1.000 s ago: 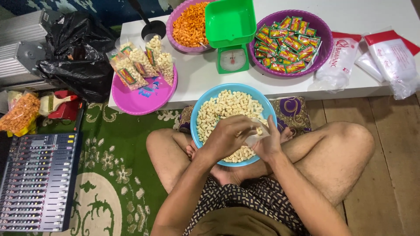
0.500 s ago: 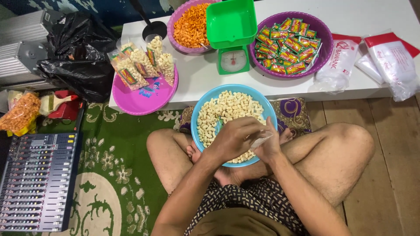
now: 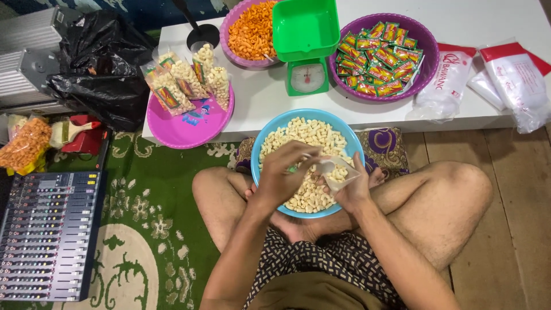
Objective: A person sitting on the floor is manually filling small plastic bags with popcorn snacks using a spoon and their hands from a large bowl.
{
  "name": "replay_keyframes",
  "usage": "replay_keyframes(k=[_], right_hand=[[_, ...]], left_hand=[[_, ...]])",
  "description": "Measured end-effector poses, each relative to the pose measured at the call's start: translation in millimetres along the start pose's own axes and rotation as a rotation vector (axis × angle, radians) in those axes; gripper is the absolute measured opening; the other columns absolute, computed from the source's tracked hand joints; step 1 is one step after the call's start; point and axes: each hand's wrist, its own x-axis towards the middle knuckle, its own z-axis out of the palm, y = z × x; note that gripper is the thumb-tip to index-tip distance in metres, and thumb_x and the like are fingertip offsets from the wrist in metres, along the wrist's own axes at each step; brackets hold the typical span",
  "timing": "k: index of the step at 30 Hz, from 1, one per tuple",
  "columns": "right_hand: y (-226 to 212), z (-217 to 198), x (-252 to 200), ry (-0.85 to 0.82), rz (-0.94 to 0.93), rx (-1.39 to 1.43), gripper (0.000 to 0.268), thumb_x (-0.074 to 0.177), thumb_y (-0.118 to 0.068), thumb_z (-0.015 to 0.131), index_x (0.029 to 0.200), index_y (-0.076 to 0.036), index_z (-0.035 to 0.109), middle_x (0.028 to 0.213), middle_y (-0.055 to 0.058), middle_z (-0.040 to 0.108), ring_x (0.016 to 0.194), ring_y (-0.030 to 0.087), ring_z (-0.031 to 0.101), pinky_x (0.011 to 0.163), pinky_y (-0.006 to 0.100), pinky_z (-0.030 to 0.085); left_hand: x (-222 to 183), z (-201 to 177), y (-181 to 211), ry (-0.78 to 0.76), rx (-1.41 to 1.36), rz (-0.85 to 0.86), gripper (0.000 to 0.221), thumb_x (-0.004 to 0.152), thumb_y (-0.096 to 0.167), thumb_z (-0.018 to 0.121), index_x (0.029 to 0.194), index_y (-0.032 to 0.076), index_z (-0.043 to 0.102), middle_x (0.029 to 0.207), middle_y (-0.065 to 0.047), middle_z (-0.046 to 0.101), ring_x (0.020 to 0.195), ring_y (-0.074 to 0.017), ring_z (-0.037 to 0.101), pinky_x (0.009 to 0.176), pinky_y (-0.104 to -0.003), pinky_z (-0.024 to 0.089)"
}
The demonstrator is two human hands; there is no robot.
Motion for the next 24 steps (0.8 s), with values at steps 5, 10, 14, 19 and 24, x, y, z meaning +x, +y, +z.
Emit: replay_keyframes(k=[5,10,14,19,24], right_hand=[[8,-13,8,0.012,-0.003,0.019,0.093,0.096,-0.079,0.029,0.129,0.002,0.059,0.097,0.034,0.071,0.069,0.042,0.073,0.048,0.044,0.059],[7,-12,8,0.041,0.039,0.03,0.092,0.094,-0.081,0.032,0.13,0.0,0.057,0.099,0.033,0.07,0.072,0.044,0.07,0.049,0.045,0.058],[8,-15,12,0.043,0.059,0.045,0.094,0.092,-0.084,0.034,0.13,-0.001,0.058,0.099,0.031,0.071,0.072,0.044,0.071,0.05,0.044,0.059],[7,-15,9,0.068,0.049,0.047,0.094,0.092,-0.084,0.034,0.13,-0.002,0.06,0.1,0.033,0.071,0.073,0.046,0.072,0.051,0.046,0.06],[10,-17,10,0.064,0.044,0.006,0.097,0.089,-0.086,0.033,0.13,-0.002,0.06,0.099,0.031,0.072,0.071,0.043,0.072,0.051,0.045,0.058]], left_hand=[[-4,-36,-11,0.288,0.158,0.019,0.02,0.088,0.005,0.082,0.108,0.009,0.08,0.089,-0.005,0.078,0.081,-0.0195,0.075,0.069,-0.029,0.062],[-13,-58,-23,0.398,0.242,-0.091,0.016,0.093,0.004,0.078,0.109,0.006,0.08,0.088,-0.009,0.077,0.074,-0.0202,0.073,0.063,-0.032,0.061],[-24,-61,-57,0.396,0.357,-0.118,0.012,0.094,0.007,0.078,0.106,0.007,0.081,0.09,-0.009,0.078,0.08,-0.0248,0.076,0.066,-0.034,0.062],[-32,-56,-88,0.383,0.396,-0.158,0.015,0.102,0.006,0.07,0.113,0.006,0.078,0.097,-0.009,0.077,0.09,-0.0289,0.075,0.074,-0.043,0.064],[-30,-50,-114,0.389,0.298,-0.22,0.016,0.1,0.006,0.071,0.113,0.01,0.079,0.098,-0.007,0.077,0.09,-0.0296,0.075,0.073,-0.046,0.065]])
